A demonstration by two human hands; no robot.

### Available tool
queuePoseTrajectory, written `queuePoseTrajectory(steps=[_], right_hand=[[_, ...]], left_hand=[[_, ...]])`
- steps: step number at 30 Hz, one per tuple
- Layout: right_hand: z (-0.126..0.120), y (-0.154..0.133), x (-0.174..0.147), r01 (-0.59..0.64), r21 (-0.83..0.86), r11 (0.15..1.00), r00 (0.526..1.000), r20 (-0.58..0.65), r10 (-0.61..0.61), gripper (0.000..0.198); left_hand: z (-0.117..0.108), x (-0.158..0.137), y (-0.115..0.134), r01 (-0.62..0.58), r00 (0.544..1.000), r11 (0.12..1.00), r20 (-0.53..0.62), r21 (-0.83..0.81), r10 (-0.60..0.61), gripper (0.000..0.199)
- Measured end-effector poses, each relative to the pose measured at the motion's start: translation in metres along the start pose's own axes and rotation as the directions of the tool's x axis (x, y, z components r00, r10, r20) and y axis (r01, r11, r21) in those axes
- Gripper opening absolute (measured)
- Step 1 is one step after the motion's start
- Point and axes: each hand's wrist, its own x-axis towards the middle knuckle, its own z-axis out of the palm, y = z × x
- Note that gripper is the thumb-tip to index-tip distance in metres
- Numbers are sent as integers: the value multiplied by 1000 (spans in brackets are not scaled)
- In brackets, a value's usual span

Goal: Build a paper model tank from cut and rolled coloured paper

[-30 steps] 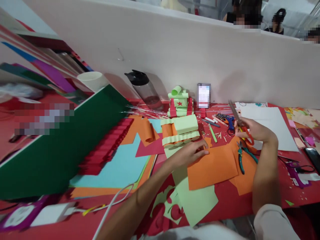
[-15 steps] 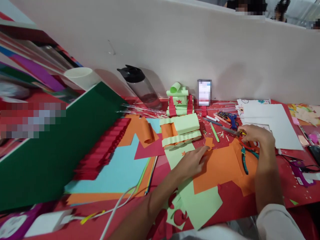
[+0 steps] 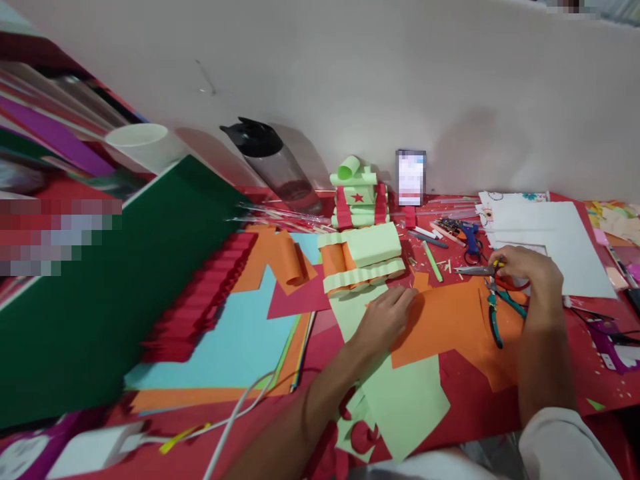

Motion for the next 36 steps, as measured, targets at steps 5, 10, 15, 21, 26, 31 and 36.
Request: queuePoseTrajectory(steps=[5, 10, 15, 21, 26, 31, 36], right_hand=[[-17, -30, -19, -111, -67, 992, 993, -46, 108, 28], [-19, -103, -25, 133, -43, 990, 960, -243, -139, 17], [9, -152, -4, 199, -148, 969, 944, -236, -230, 24], [23, -155, 6, 189, -161, 969, 965, -153, -214, 35], [27, -159, 8, 156, -159, 975, 972, -149, -180, 37], [13, -150, 1, 246, 50, 968, 932, -285, -222, 30], [-15, -130, -22, 455, 318, 831, 883, -47, -466, 21]], left_hand=[[-2, 3, 2, -44, 998, 992, -44, 123, 49, 21], [-3, 3, 3, -81, 992, 987, -89, 140, 94, 18], [-14, 2, 8, -151, 988, 969, -8, 193, 155, 23], [-14, -6, 22, -343, 881, 933, 381, 108, 280, 25], [-12, -6, 22, -335, 858, 933, 452, 134, 243, 35], [-16, -4, 19, -282, 895, 954, 386, 104, 223, 31], [-25, -2, 19, -81, 996, 994, 49, 74, 77, 35]])
